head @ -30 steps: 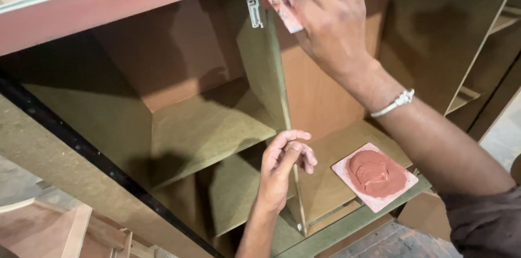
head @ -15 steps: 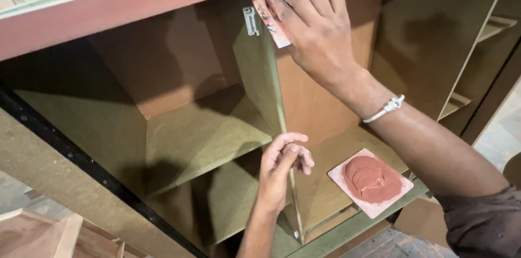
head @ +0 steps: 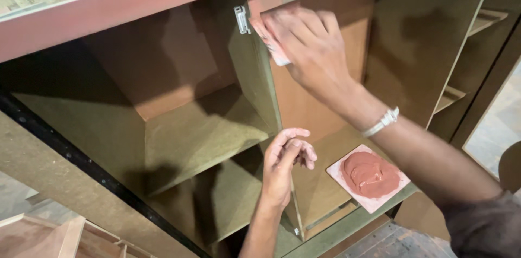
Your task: The person uses a small putty knife to scoop pink filler from a container and applies it to the edges and corners of a wooden cabinet. They repeatedly smooth the filler along the frame and shelves.
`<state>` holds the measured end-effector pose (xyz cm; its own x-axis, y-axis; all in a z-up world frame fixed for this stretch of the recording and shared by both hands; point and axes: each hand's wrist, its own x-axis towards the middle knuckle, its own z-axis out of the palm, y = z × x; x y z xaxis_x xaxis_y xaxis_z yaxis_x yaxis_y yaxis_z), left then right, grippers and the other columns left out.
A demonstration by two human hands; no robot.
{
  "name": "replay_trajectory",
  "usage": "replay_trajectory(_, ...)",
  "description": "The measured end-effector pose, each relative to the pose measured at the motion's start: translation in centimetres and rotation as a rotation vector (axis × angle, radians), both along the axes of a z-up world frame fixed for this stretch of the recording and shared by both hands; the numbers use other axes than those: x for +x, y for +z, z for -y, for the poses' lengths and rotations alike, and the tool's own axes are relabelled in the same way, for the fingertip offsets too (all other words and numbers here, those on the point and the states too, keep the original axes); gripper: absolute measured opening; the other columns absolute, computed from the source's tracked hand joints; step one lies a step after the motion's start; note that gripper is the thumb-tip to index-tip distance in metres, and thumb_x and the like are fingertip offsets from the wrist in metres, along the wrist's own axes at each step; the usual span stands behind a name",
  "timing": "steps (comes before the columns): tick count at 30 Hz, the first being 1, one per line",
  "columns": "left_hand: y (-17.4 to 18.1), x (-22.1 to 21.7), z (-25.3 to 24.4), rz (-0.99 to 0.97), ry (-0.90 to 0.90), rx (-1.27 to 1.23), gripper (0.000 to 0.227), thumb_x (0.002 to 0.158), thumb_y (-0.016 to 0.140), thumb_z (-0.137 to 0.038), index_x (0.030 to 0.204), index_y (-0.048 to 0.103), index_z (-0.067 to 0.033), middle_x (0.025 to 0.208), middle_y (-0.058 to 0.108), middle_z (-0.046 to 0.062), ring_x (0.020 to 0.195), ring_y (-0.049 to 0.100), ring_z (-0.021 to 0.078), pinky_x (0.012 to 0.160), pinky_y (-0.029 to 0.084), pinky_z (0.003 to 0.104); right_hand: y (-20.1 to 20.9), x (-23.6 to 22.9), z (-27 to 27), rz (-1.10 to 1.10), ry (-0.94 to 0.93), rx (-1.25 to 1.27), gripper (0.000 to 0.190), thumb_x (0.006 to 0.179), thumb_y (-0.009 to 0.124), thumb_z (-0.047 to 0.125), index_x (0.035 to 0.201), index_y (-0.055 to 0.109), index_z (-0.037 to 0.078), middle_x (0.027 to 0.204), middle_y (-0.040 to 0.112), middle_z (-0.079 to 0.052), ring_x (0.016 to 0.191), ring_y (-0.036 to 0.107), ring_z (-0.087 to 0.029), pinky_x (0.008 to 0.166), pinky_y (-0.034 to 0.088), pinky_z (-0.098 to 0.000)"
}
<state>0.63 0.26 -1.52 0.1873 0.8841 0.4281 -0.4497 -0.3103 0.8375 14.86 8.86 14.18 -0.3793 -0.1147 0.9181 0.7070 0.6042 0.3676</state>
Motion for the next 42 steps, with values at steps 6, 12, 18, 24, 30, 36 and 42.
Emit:
replay_trajectory(6, -5.7, 0.7, 0.0, -0.062, 0.106, -0.198, 0.022, 0.102, 0.053, -0.017, 0.118, 0.063, -0.0036, 0.088, 0.069, 0.006, 0.071, 0.063, 0.0123, 0.064, 0.047, 0.025, -13.5, 3.6, 2.0, -1.276, 1.193, -1.285, 0.024, 0.100, 0.052, 0.013, 0.121, 0.063, 0.006, 0.111, 0.069, -0.005, 0.099, 0.069, -0.017, 0.089, 0.056, -0.0378)
replay_trajectory(12, -14.6, 4.8, 0.9, -0.067, -0.019, -0.492, 0.024, 0.106, 0.053, -0.027, 0.112, 0.061, -0.0050, 0.087, 0.070, 0.005, 0.069, 0.065, 0.0119, 0.060, 0.048, 0.025, -27.1, 5.4, 6.2, -1.707, 1.298, -1.505, 0.025, 0.098, 0.049, 0.024, 0.112, 0.058, 0.005, 0.103, 0.069, -0.010, 0.093, 0.069, -0.024, 0.087, 0.056, -0.0401)
replay_trajectory(18, -16.9, 9.1, 1.3, 0.047, -0.009, -0.427, 0.016, 0.106, 0.057, -0.017, 0.118, 0.062, -0.0075, 0.080, 0.063, 0.002, 0.062, 0.058, 0.0089, 0.053, 0.042, 0.023, -33.6, 7.2, 9.5, -1.601, 1.315, -1.596, 0.031, 0.105, 0.053, 0.031, 0.121, 0.060, 0.006, 0.097, 0.072, -0.014, 0.073, 0.062, -0.027, 0.058, 0.047, -0.0411)
replay_trajectory(24, -17.7, 9.2, 0.8, 0.006, 0.088, -0.438, 0.017, 0.102, 0.050, -0.010, 0.112, 0.061, -0.0025, 0.074, 0.064, 0.002, 0.055, 0.054, 0.0072, 0.048, 0.041, 0.023, -33.3, 12.7, 8.0, -1.123, 0.721, -1.490, 0.052, 0.104, 0.052, 0.018, 0.153, 0.046, 0.005, 0.121, 0.062, -0.010, 0.114, 0.059, -0.019, 0.102, 0.047, -0.0315)
replay_trajectory(30, -19.0, 8.9, -0.8, 0.022, -0.170, -0.504, 0.026, 0.095, 0.052, -0.005, 0.115, 0.067, 0.0029, 0.077, 0.059, -0.001, 0.056, 0.047, 0.0032, 0.045, 0.034, 0.019, -24.6, 19.4, 5.3, -0.195, 0.249, -1.455, 0.065, 0.095, 0.064, 0.024, 0.154, 0.044, 0.005, 0.132, 0.060, -0.014, 0.119, 0.061, -0.023, 0.101, 0.049, -0.0370)
replay_trajectory(36, -21.6, 13.8, -3.9, 0.269, -0.275, -0.739, 0.034, 0.087, 0.053, -0.001, 0.119, 0.065, 0.0012, 0.076, 0.062, 0.003, 0.048, 0.047, 0.0086, 0.044, 0.038, 0.023, -19.8, 23.0, 4.0, 0.382, 0.034, -1.055, 0.073, 0.088, 0.069, 0.041, 0.148, 0.049, 0.005, 0.139, 0.059, -0.017, 0.116, 0.059, -0.035, 0.095, 0.047, -0.0456)
replay_trajectory(42, -21.8, 18.4, -6.5, 0.282, -0.390, -0.660, 0.035, 0.089, 0.055, -0.001, 0.122, 0.066, 0.0025, 0.076, 0.059, 0.003, 0.052, 0.049, 0.0089, 0.047, 0.040, 0.024, -17.2, 28.9, 3.4, 0.534, -0.088, -0.725, 0.061, 0.086, 0.068, 0.038, 0.141, 0.056, 0.016, 0.125, 0.067, -0.012, 0.102, 0.066, -0.030, 0.085, 0.050, -0.0444)
